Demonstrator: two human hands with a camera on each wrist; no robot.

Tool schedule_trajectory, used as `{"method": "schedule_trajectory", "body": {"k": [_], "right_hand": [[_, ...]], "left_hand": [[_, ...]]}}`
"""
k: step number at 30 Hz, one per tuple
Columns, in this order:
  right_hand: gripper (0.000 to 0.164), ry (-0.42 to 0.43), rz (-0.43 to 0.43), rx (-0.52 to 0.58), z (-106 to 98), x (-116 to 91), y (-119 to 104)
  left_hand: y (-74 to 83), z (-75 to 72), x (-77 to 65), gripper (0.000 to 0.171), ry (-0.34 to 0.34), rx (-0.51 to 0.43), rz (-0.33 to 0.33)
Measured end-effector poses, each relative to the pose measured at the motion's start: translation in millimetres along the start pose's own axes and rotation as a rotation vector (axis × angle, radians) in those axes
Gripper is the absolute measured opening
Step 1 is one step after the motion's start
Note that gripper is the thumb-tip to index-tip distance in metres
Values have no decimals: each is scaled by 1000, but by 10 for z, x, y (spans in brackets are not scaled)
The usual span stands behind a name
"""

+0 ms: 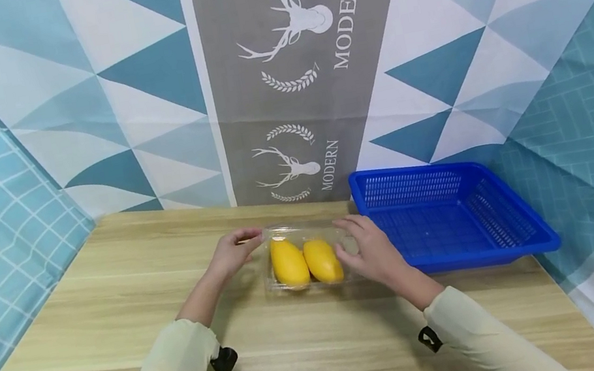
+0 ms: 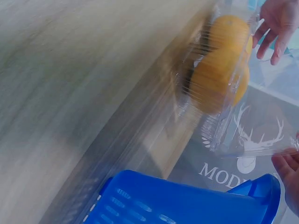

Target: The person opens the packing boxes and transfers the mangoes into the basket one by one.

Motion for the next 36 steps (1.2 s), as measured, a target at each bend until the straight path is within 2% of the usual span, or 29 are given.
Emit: {"method": "schedule_trajectory", "body": {"k": [4,9,12,17,24,36], "right_hand": [[33,25,183,78,-11,69,72],[35,5,451,299,8,154,187],[32,-1,545,370,35,203,242],[26,28,587,392,63,286,282],[31,74,657,464,111,385,300],[28,153,750,536,226,501,377]], "left_hand": [[21,3,46,41,15,-25,8],[53,-2,104,42,39,-66,11],[75,-6,134,43,64,-89,20],[115,4,198,41,109,-126,32],[154,30,286,38,145,-199,37],[153,25,407,36,202,-281,22]]}}
Point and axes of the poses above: each hand's wrist, its own x-axis towards the middle knuckle, its own z-axis out of the palm, y = z × x, the point moved 3 cm from there along x, towards the middle knuckle, and after that the axes turned 10 degrees about -y, right-handed, at the moved point
